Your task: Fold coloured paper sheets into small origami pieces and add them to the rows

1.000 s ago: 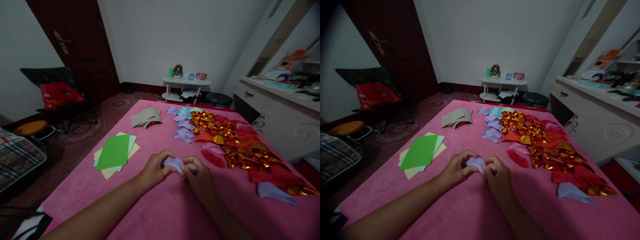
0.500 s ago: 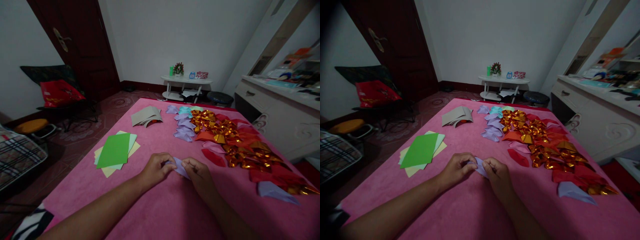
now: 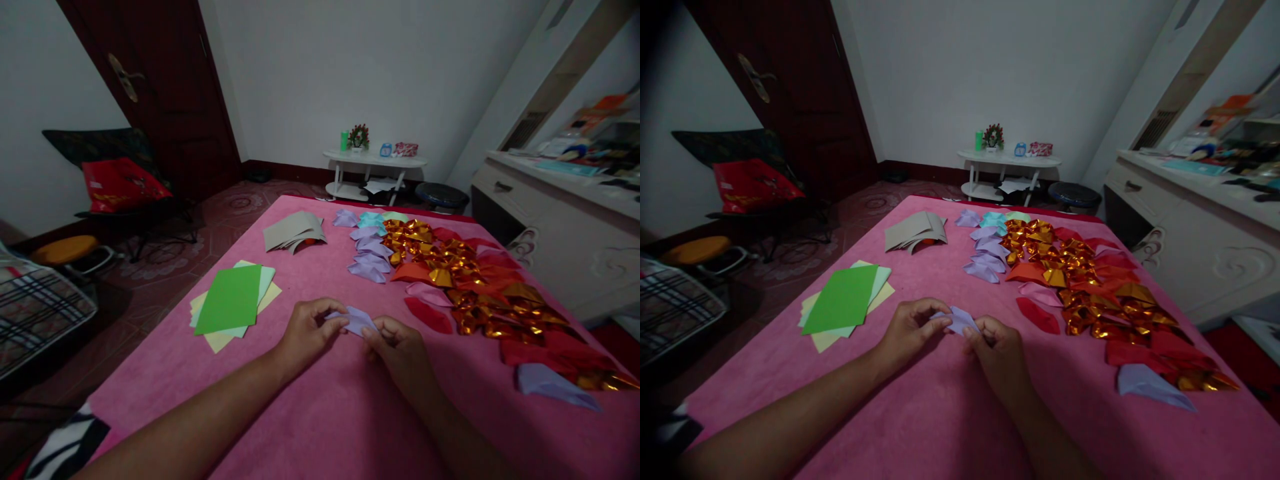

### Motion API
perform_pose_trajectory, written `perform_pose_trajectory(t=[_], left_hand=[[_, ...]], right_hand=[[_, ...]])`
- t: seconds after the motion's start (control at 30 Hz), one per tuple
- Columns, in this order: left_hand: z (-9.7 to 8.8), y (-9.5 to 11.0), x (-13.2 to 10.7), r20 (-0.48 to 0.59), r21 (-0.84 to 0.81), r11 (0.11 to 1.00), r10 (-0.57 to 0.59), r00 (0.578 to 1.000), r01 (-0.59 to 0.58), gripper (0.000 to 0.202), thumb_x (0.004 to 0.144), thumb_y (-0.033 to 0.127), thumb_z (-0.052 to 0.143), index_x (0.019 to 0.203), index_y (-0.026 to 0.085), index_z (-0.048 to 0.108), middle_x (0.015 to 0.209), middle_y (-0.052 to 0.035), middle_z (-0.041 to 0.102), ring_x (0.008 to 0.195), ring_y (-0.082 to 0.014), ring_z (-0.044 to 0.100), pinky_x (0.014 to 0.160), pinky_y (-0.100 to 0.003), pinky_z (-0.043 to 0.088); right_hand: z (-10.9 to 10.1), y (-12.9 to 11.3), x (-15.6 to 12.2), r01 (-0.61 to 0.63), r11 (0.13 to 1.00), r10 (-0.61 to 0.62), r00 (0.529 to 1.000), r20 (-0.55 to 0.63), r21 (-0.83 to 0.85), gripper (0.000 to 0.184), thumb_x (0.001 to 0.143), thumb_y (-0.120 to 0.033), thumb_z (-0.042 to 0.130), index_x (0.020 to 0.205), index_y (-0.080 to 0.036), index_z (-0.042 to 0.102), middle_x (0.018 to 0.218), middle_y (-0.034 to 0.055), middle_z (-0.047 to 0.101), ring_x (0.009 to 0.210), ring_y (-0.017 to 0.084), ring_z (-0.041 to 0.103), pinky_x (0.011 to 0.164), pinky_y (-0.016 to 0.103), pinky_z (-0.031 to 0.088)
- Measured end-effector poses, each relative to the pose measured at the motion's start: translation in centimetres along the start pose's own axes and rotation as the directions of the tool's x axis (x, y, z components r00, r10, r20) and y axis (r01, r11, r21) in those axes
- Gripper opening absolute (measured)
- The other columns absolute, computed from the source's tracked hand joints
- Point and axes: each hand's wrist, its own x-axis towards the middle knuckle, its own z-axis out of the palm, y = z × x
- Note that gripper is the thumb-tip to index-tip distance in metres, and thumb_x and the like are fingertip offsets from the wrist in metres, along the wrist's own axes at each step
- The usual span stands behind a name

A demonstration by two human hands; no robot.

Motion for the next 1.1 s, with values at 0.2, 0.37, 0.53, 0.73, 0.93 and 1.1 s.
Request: perform_pose_trajectory(t=[0.2, 0.37, 0.53, 0.73, 0.93, 1.1], left_hand=[[-0.1, 0.1, 0.1, -0.013, -0.266, 0.963, -0.059, 0.998, 0.053, 0.033, 0.073, 0.027, 0.071, 0.100, 0.012, 0.059, 0.079, -0.0072, 0.070, 0.068, -0.0172, 0.067, 0.066, -0.028, 0.054], [-0.1, 0.6, 0.1, -0.029, -0.230, 0.966, -0.128, 0.991, 0.118, 0.027, 0.075, 0.031, 0.068, 0.090, 0.009, 0.061, 0.062, -0.0058, 0.068, 0.056, -0.0158, 0.065, 0.057, -0.026, 0.052], [-0.2, 0.3, 0.0, -0.012, -0.145, 0.987, -0.076, 0.997, 0.073, 0.021, 0.083, 0.032, 0.058, 0.083, 0.011, 0.059, 0.062, -0.0030, 0.064, 0.046, -0.0125, 0.061, 0.044, -0.021, 0.046], [-1.1, 0.8, 0.2, 0.090, 0.093, 0.984, 0.143, 0.986, -0.152, 0.025, 0.088, 0.032, 0.053, 0.098, 0.012, 0.065, 0.076, -0.0077, 0.067, 0.067, -0.0149, 0.064, 0.065, -0.026, 0.050], [-1.8, 0.5, 0.1, 0.235, 0.258, 0.853, 0.401, 0.885, -0.455, 0.023, 0.083, 0.024, 0.061, 0.103, 0.017, 0.069, 0.091, -0.0107, 0.064, 0.083, -0.0166, 0.061, 0.073, -0.026, 0.048], [-1.6, 0.7, 0.0, 0.154, 0.290, 0.863, 0.384, 0.911, -0.413, 0.017, 0.085, 0.022, 0.057, 0.091, 0.016, 0.072, 0.087, -0.0096, 0.063, 0.080, -0.0158, 0.060, 0.071, -0.025, 0.047]], right_hand=[[-0.3, -0.2, 0.2, -0.031, 0.996, 0.033, 0.999, -0.029, 0.088, 0.036, 0.086, -0.042, 0.051, 0.061, -0.017, 0.057, 0.052, -0.0007, 0.057, 0.048, 0.012, 0.050, 0.049, 0.023, 0.035], [-0.4, -0.4, 0.1, -0.041, 0.994, 0.046, 0.998, -0.049, 0.102, 0.040, 0.087, -0.044, 0.048, 0.059, -0.018, 0.057, 0.050, -0.0005, 0.057, 0.045, 0.012, 0.051, 0.048, 0.023, 0.036], [-0.3, -0.4, 0.0, -0.028, 0.998, 0.030, 0.999, -0.038, 0.052, 0.042, 0.088, -0.044, 0.046, 0.056, -0.018, 0.056, 0.048, -0.0003, 0.056, 0.045, 0.013, 0.051, 0.048, 0.024, 0.037], [-0.7, -0.5, 0.1, -0.092, 0.989, 0.094, 0.995, -0.016, 0.120, 0.041, 0.086, -0.045, 0.048, 0.054, -0.018, 0.051, 0.043, -0.0037, 0.048, 0.037, 0.009, 0.041, 0.041, 0.022, 0.029], [-1.3, -1.0, 0.1, -0.207, 0.964, 0.195, 0.977, 0.087, 0.165, 0.044, 0.084, -0.046, 0.048, 0.050, -0.019, 0.045, 0.034, -0.0060, 0.038, 0.032, 0.007, 0.029, 0.036, 0.021, 0.018], [-0.6, -0.6, 0.2, -0.130, 0.972, 0.128, 0.991, 0.024, 0.196, 0.041, 0.087, -0.051, 0.041, 0.068, -0.017, 0.055, 0.044, -0.0037, 0.049, 0.037, 0.009, 0.040, 0.039, 0.021, 0.028]])
